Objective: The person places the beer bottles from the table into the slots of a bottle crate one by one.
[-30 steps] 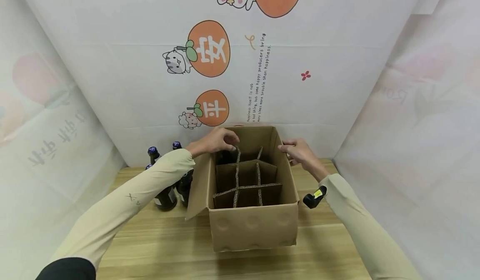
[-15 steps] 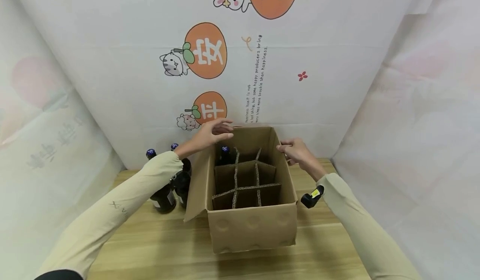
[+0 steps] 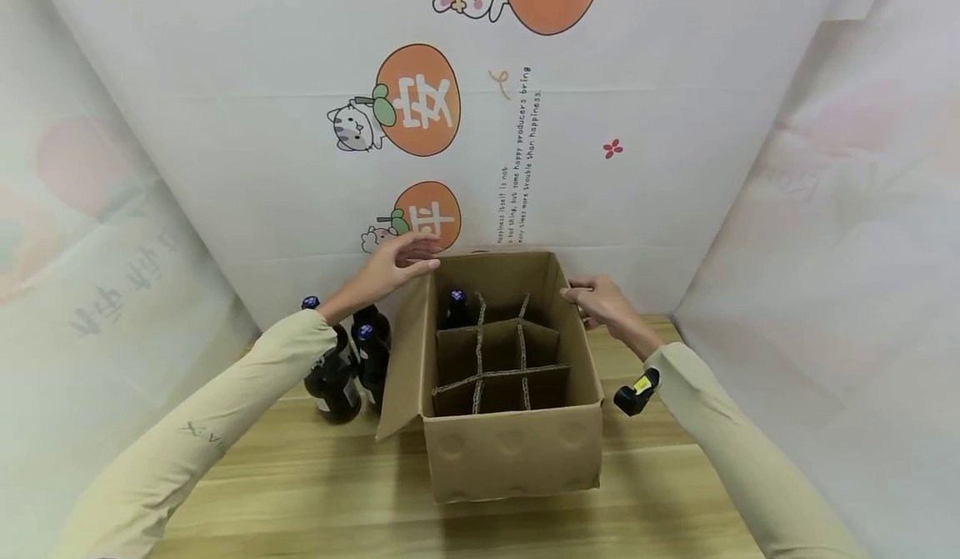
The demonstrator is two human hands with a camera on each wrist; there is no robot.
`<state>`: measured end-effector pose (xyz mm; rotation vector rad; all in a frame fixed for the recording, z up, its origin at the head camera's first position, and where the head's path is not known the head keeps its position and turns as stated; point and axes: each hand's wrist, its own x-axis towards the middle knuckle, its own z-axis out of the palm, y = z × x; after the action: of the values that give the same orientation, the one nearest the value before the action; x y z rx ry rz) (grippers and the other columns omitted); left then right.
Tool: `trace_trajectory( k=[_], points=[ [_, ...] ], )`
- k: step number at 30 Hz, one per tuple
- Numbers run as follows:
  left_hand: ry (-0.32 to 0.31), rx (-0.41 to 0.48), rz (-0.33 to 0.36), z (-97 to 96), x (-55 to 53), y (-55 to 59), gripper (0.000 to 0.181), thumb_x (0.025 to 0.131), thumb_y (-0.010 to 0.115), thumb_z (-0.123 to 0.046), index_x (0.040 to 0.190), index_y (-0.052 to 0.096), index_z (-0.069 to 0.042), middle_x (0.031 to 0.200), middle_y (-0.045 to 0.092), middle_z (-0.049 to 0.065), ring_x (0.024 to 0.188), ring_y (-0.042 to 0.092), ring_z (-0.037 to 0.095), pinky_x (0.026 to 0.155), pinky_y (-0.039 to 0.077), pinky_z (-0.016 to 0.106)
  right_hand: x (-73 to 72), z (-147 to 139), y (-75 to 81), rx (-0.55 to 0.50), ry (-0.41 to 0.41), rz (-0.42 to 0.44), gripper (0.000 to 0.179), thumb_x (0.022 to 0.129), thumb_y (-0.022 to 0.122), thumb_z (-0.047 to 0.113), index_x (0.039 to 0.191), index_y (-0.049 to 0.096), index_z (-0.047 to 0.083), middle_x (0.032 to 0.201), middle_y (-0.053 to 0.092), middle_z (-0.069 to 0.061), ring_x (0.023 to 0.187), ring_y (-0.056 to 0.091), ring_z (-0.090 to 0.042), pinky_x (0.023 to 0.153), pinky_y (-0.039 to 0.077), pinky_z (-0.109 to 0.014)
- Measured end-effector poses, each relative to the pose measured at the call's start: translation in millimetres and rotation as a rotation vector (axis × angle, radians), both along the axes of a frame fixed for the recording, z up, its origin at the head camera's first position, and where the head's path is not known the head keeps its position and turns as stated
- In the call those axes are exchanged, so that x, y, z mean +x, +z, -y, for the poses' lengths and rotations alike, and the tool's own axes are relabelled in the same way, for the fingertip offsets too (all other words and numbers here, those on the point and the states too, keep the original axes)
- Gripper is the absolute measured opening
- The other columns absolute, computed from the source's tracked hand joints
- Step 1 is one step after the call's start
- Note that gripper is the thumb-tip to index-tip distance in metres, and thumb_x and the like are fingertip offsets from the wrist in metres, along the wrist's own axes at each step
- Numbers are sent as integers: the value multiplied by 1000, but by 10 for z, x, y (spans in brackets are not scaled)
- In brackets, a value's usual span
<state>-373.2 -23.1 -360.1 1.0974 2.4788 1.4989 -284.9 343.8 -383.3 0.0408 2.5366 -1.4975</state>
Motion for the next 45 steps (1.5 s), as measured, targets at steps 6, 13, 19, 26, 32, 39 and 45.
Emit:
trace_trajectory(
  k=[6, 13, 19, 26, 32, 39, 45],
  points=[
    [22, 26, -13, 194, -1, -28, 50, 104, 68, -15, 149, 52, -1, 145, 60, 21, 131, 60, 37, 111, 50, 49, -4, -13, -18, -16, 6, -1, 61, 110, 51, 21, 156, 32, -13, 148, 48, -39, 88, 68, -12, 75, 62, -29],
    [67, -38, -9, 405, 30, -74, 48, 105, 67, -23, 149, 53, -7, 149, 58, 17, 135, 58, 35, 112, 49, 51, -7, -43, -17, -18, 1, -8, 60, 110, 50, 20, 156, 32, -13, 147, 48, -40, 86, 67, -10, 73, 62, -28],
    [81, -71, -26, 578, 69, -137, 53, 105, 66, -20, 152, 49, -2, 151, 56, 21, 135, 57, 38, 112, 49, 53, -8, -14, -9, -17, 0, -7, 61, 109, 51, 21, 156, 32, -13, 147, 50, -39, 87, 69, -10, 75, 62, -31],
    [135, -76, -31, 763, 108, -210, 49, 105, 66, -18, 150, 53, -4, 146, 60, 19, 134, 58, 39, 110, 50, 55, -28, -10, -4, -2, 4, 13, 63, 109, 51, 22, 157, 31, -12, 149, 47, -39, 88, 67, -10, 75, 61, -29],
    [148, -97, -36, 839, 97, -370, 46, 105, 66, -20, 146, 56, -2, 142, 63, 21, 130, 61, 39, 107, 52, 53, -29, -54, 2, 19, 6, 16, 63, 110, 51, 23, 157, 29, -13, 150, 46, -39, 97, 69, -16, 78, 61, -28],
    [200, -66, -10, 1006, 154, -511, 42, 104, 67, -17, 143, 59, -4, 140, 65, 20, 131, 61, 38, 111, 49, 54, -29, -47, -5, 34, 11, 16, 65, 109, 52, 26, 157, 30, -12, 151, 47, -38, 107, 69, -26, 82, 61, -31],
    [216, -39, 22, 1163, 204, -558, 44, 104, 67, -17, 144, 57, 0, 142, 63, 23, 131, 60, 41, 110, 49, 57, -44, -37, -3, 47, 5, 12, 66, 109, 53, 27, 157, 31, -12, 150, 48, -38, 99, 69, -18, 80, 61, -30]
  ],
)
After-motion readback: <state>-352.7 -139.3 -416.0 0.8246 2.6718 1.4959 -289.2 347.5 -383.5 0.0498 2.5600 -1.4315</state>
